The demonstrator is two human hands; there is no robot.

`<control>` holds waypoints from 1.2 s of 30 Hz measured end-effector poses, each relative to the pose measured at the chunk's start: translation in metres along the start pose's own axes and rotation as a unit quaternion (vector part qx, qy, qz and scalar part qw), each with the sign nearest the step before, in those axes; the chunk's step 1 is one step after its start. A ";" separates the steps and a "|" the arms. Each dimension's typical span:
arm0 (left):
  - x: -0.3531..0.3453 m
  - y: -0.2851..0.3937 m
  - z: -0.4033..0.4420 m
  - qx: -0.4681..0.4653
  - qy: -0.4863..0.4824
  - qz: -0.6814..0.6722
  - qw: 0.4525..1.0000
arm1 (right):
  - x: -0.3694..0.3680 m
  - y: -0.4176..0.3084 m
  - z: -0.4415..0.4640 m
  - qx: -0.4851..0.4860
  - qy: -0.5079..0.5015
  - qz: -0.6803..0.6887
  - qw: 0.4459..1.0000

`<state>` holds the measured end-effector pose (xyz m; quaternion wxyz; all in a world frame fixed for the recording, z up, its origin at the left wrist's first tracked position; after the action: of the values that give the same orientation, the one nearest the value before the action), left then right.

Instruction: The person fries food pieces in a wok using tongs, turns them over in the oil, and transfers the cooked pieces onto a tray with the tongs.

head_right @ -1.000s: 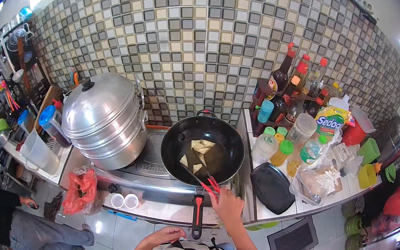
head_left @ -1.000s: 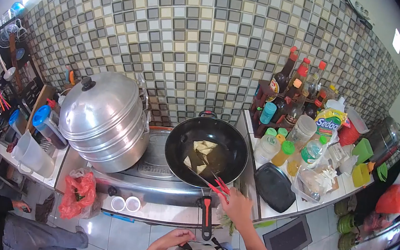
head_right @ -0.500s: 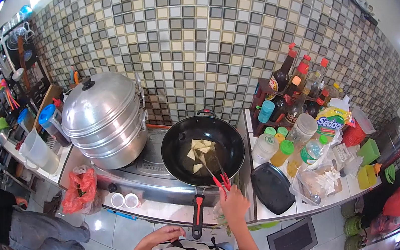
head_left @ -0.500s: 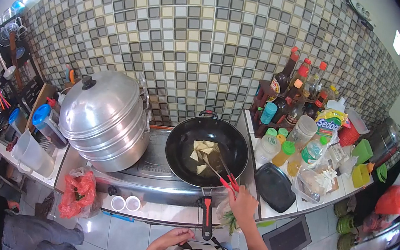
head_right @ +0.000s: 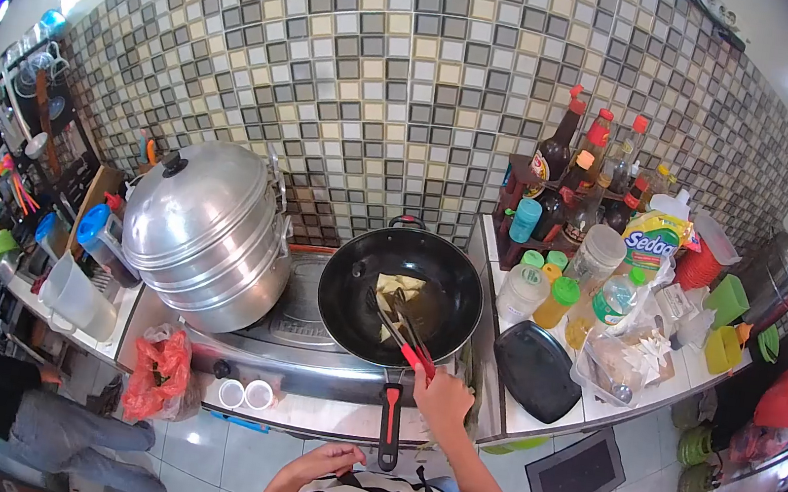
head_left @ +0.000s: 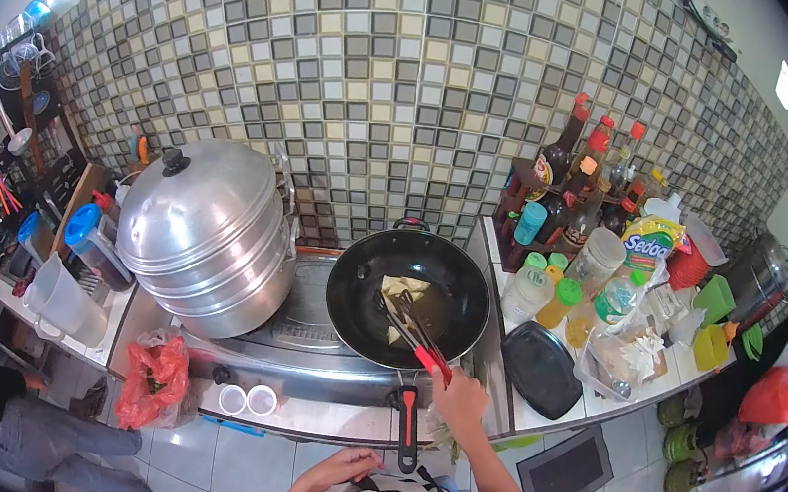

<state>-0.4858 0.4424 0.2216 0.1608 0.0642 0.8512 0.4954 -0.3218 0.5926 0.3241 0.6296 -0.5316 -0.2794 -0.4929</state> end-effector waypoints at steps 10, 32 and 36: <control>0.001 0.001 0.000 -0.009 0.012 -0.012 1.000 | 0.001 -0.005 0.001 0.051 0.025 -0.011 0.998; -0.002 -0.002 0.001 0.001 0.003 -0.024 1.000 | 0.012 -0.016 -0.005 0.108 0.033 0.037 0.993; -0.003 0.001 0.001 0.000 0.000 -0.004 1.000 | 0.010 -0.015 -0.009 0.091 0.005 0.039 0.995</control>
<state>-0.4824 0.4432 0.2230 0.1628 0.0605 0.8516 0.4946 -0.3336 0.5818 0.3368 0.6956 -0.4798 -0.2994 -0.4431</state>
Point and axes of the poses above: each hand's wrist, its own z-axis towards the middle knuckle, its own x-axis out of the back of the hand, y = z × x, the point moved 8 cm from there along z, towards the middle knuckle, and after that the axes turned 11 degrees about y, right-handed, at the moved point
